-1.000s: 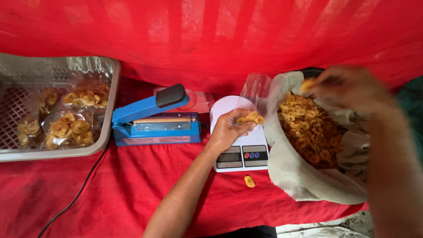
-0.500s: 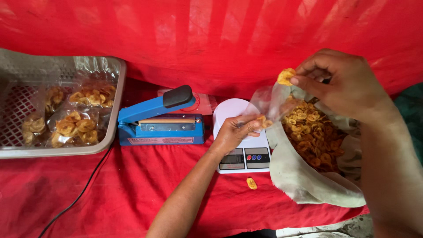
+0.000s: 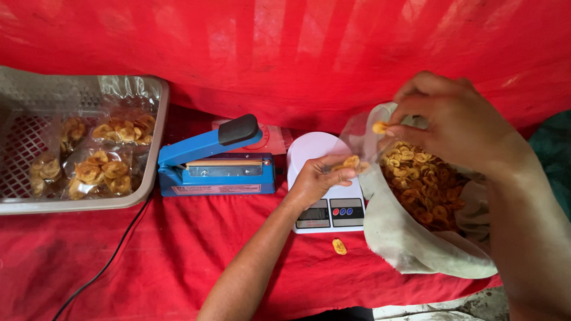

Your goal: The person scoops dried banana chips from a cloth-lined bowl into a clear plastic bag, weighs the bag on a digital scale, and seals it using a blue heat sealer. The sealed bag is then placed into a plastic basket. This process is repeated multiple times.

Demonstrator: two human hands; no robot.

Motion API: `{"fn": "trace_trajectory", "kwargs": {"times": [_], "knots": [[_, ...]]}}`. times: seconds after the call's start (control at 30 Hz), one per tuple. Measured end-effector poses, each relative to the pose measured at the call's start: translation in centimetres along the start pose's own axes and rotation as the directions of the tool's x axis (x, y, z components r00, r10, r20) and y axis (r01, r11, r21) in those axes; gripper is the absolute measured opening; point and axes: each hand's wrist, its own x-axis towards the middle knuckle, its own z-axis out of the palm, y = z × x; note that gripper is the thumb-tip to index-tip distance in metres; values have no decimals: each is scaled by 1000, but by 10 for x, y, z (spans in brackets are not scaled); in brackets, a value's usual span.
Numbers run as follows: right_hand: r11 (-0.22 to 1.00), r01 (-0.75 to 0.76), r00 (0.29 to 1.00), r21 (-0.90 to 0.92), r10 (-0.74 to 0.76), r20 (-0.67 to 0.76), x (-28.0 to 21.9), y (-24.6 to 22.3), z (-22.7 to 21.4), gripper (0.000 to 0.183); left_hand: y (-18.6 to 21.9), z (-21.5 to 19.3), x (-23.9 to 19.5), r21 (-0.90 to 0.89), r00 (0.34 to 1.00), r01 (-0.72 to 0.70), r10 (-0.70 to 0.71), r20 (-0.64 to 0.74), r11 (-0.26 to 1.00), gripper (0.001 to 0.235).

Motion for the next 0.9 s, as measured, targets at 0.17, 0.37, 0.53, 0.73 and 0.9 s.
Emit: {"fn": "trace_trajectory", "kwargs": {"times": [0.17, 0.37, 0.53, 0.73, 0.9], "knots": [[950, 251, 967, -184, -255, 1, 17, 9, 17, 21, 2, 4, -2, 20, 1000, -28, 28, 10, 999, 50], [959, -37, 956, 280, -48, 291, 31, 13, 15, 45, 14, 3, -6, -179, 1000, 4, -4, 0, 984, 45], [959, 9, 978, 282, -67, 197, 23, 14, 5, 33, 19, 4, -5, -215, 999, -28, 33, 22, 976, 63], [961, -28, 992, 277, -8, 129, 22, 8, 4, 21, 35, -3, -6, -94, 985, -167, 162, -60, 981, 91], [949, 17, 993, 314, -53, 107, 18, 6, 10, 19, 35, -2, -7, -97, 982, -191, 191, -7, 977, 83]]}}
